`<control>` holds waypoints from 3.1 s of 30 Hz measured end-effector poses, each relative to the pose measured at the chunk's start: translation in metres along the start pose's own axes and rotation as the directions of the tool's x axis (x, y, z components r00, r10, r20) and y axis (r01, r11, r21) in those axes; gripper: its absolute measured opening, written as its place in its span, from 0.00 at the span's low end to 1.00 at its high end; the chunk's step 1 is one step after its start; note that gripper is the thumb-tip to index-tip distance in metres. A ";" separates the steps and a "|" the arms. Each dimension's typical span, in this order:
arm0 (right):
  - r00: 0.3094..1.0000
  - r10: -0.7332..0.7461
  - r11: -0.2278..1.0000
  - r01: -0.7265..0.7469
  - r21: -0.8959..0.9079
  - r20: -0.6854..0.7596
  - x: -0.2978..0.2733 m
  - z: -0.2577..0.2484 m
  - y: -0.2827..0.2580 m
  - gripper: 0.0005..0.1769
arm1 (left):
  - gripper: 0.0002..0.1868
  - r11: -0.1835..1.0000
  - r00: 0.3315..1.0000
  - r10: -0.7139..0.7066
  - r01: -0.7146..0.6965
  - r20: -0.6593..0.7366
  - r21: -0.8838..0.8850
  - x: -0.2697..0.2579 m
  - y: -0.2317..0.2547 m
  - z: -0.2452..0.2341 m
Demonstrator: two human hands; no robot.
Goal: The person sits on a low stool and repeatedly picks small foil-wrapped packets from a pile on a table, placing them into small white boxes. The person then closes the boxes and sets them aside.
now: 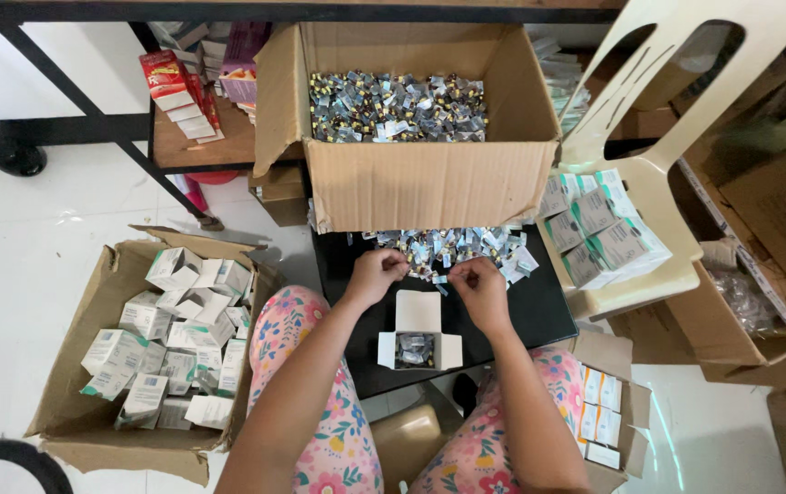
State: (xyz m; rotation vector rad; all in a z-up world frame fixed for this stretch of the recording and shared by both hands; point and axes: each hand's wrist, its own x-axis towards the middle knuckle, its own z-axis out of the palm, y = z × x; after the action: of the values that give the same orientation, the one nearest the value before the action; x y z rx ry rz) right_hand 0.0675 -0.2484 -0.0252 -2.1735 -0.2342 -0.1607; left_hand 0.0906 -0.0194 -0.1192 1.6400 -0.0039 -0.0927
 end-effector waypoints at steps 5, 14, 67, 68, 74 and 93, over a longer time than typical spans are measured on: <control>0.999 -0.032 0.988 0.035 0.152 -0.022 -0.052 -0.037 -0.067 0.06 | 0.09 0.869 0.994 -0.061 0.100 0.094 -0.485 -0.035 0.014 -0.013; 0.981 0.075 0.867 -0.152 0.475 0.177 -0.088 -0.012 -0.086 0.14 | 0.07 0.705 0.959 -0.068 0.242 0.277 -0.667 -0.096 0.057 0.004; 0.982 -0.128 0.972 0.152 -0.179 0.140 0.004 0.044 0.038 0.11 | 0.07 0.621 0.951 0.152 -0.305 0.271 0.722 0.011 0.032 0.004; 0.990 -0.095 0.980 0.112 -0.165 0.106 0.004 0.044 0.040 0.11 | 0.07 0.653 0.952 0.161 -0.302 0.262 0.694 0.011 0.029 0.003; 0.982 0.188 0.971 -0.182 0.157 -0.022 0.000 0.026 0.028 0.11 | 0.09 0.891 0.976 0.213 -0.210 0.036 0.402 0.017 0.011 0.002; 0.971 -0.047 0.965 -0.017 0.263 0.235 -0.086 -0.020 -0.095 0.18 | 0.11 0.540 0.941 -0.089 0.320 0.326 -0.779 -0.112 0.065 -0.003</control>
State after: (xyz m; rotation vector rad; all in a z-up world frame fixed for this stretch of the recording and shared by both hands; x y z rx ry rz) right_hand -0.0385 -0.2210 0.0444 -1.9227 -0.3869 0.1209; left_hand -0.0176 -0.0142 -0.0480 0.6418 0.0388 -0.4264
